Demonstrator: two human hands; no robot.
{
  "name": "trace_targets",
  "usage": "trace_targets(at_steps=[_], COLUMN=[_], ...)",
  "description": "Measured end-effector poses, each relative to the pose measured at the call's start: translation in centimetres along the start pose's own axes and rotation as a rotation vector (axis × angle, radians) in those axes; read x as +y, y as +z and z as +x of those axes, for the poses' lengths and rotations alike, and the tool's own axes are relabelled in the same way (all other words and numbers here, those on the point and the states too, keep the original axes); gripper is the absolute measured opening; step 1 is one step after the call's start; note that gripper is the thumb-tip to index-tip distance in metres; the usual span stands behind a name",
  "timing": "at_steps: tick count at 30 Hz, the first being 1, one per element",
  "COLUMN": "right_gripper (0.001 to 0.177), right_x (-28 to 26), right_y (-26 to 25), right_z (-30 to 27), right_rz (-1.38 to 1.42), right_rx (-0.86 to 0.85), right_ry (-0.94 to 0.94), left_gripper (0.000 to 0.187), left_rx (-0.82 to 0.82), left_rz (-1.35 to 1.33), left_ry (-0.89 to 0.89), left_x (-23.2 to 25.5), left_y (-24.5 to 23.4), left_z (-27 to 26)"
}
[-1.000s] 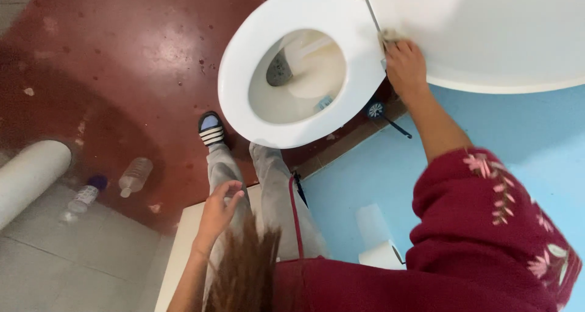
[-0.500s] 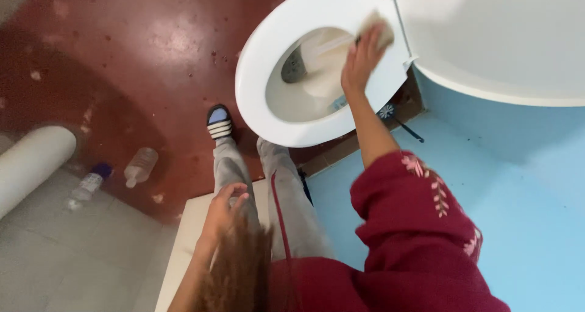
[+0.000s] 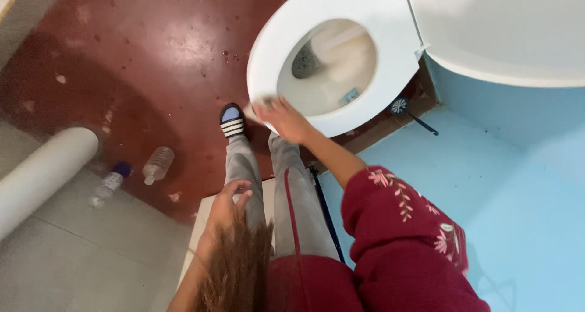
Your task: Scrubbing and wiping down the rim, seat, and lid of a toilet using a cleaning cloth.
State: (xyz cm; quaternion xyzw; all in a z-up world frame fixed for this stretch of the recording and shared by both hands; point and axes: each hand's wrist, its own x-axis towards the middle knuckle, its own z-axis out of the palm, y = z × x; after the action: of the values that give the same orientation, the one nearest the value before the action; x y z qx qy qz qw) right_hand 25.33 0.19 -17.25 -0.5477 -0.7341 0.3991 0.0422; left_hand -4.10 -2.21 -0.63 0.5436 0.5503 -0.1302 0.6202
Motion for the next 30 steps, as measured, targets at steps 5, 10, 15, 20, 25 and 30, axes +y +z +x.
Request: trace_targets(at_steps=[5,10,15,20,25,30], right_gripper=[0.098,0.045,0.057,0.049,0.050,0.060], right_x=[3.3,13.1,16.1,13.4,3.0,3.6], right_y=[3.6,-1.2,-10.7,-5.3,1.4,15.2], right_z=[-13.4,-21.7,-19.3,-16.5,-17.5,-22.5], right_rz=[-0.031,0.220,0.288,0.185,0.860,0.388], right_rx=[-0.107,0.289,0.348,0.743,0.877,0.652], right_ry=[-0.149,0.171,0.880,0.891,1.036,0.852], left_gripper=[0.025,0.023,0.023,0.017,0.021,0.027], left_rx=[-0.017,-0.083,-0.099,-0.083,-0.033,0.006], left_rz=[0.121,0.206,0.316,0.356,0.339,0.492], left_ry=[0.088,0.060,0.128,0.268,0.283,0.553], left_x=[-0.1,-1.4,-0.9,4.9,10.4,23.3], left_y=[-2.2,-2.7,-1.5,0.3,1.9,2.3], left_z=[-0.4,0.3,2.2,6.6,8.7,12.3])
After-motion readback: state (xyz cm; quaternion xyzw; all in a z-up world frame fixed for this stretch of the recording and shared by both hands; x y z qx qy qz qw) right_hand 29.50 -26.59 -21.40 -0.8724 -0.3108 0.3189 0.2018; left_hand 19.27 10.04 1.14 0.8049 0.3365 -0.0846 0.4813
